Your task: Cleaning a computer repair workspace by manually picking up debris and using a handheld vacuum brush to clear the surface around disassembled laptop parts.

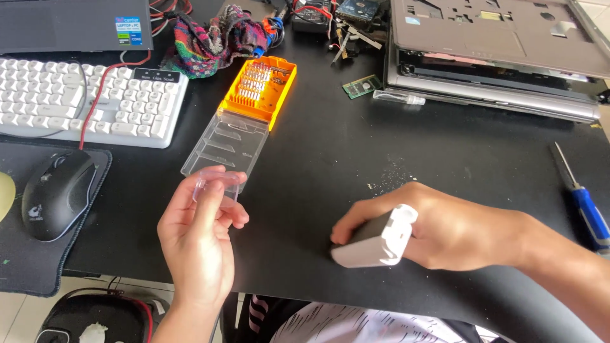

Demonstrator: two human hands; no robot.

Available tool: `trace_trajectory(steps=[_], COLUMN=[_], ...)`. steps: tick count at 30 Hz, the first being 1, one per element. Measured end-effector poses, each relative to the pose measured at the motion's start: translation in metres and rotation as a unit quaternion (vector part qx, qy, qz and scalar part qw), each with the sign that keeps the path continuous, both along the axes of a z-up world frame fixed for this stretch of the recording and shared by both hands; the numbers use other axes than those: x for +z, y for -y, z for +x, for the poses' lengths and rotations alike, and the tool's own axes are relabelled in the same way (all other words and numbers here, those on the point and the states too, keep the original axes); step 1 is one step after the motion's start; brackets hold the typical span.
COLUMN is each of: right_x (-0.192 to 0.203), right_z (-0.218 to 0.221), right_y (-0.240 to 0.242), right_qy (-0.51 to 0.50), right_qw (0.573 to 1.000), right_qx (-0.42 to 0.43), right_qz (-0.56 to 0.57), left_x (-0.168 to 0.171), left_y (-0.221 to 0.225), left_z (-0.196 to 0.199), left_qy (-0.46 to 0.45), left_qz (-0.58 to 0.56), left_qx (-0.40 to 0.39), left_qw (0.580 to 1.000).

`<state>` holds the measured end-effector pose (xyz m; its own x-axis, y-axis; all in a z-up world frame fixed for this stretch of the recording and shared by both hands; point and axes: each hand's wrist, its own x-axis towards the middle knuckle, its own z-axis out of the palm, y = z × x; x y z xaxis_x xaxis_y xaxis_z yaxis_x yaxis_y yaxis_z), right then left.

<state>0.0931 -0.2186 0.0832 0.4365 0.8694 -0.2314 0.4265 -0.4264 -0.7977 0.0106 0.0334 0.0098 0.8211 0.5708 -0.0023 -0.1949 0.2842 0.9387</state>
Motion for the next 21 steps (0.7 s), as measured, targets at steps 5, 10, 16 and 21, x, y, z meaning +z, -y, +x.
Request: trace_trajectory(steps=[5,10,16,21], right_x=[-0.008,-0.020,0.000,-0.017], right_z=[-0.005,-0.005,-0.008,-0.025], right_y=[-0.037,-0.033,0.051,0.173], right_qy=[0.055,0.068,-0.001,0.009], right_qw=[0.990,0.986,0.995,0.975], right_qx=[0.045,0.093,-0.088,-0.216], right_qz=[0.125,0.119,0.038,-0.048], left_x=[0.000,-0.001,-0.005,-0.004], left_y=[0.002,0.000,0.001,0.001], left_z=[0.000,-0.002,0.003,0.002], left_qy=[0.002,-0.002,0.009,-0.017], left_qz=[0.000,0.008,0.007,0.016], left_qx=[0.015,0.016,0.007,0.005], left_qw=[1.000,1.000,1.000,1.000])
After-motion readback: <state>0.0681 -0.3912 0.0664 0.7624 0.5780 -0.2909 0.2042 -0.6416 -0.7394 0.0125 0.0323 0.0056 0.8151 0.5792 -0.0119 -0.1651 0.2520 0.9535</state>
